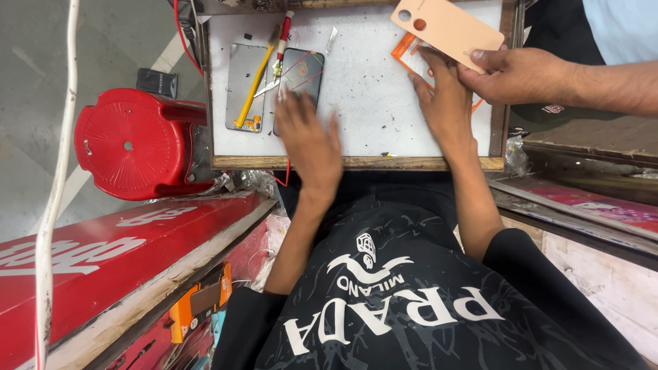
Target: The person handles a smartphone and its back cover, applying a rubber band around the device and then using a small tool to pry and adjust components near the camera module. The person also picks up and sets down a separate back cover piece and a small bottle, working on the phone's rear assembly.
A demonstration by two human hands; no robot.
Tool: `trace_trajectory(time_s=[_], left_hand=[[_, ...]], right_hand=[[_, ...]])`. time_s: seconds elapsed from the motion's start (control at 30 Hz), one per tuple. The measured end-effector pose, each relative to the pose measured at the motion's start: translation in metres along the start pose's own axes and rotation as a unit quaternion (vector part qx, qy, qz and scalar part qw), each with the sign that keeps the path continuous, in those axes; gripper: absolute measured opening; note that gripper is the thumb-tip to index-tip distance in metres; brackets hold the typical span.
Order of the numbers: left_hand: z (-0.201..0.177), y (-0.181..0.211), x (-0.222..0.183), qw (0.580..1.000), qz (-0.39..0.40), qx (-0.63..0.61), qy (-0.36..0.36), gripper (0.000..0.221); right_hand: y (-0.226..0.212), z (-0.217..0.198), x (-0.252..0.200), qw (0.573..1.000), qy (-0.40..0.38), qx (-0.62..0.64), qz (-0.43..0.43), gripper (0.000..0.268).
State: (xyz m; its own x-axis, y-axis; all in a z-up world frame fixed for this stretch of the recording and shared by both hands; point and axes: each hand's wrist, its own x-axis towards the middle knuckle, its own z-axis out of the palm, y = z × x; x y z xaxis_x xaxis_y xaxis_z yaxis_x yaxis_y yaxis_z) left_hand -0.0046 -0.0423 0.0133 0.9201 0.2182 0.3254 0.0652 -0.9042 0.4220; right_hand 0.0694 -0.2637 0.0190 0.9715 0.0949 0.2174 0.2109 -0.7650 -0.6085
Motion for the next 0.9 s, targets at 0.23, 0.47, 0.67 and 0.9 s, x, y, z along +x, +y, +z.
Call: trace_trajectory(time_s=[0.23,0.47,0.67,0.9], left_hand=[[0.04,0.088,-0.028,0.987,0.095,-0.05,-0.12,0.092],[0.034,0.118,-0.044,0.844,0.325,-0.275,-0.325,0.068],[0.017,0.072,-0.024,0.993,0.063,-0.01,-0.096,0.091],[0.047,0.112,-0.044,0.932,0.198,-0.162,-0.255,0.098]], right_hand=[[0.012,-0.027,0.004,0.993,-0.09,0.038,-0.069,0.034],[0.019,-0.038,0.012,0.983,-0.164,0.072,-0.046,0.038],[0.035,-0.044,0.012,0.976,-0.2,0.089,-0.005,0.041],[0.039,-0.04,0.012,0.975,-0.199,0.097,-0.023,0.041]])
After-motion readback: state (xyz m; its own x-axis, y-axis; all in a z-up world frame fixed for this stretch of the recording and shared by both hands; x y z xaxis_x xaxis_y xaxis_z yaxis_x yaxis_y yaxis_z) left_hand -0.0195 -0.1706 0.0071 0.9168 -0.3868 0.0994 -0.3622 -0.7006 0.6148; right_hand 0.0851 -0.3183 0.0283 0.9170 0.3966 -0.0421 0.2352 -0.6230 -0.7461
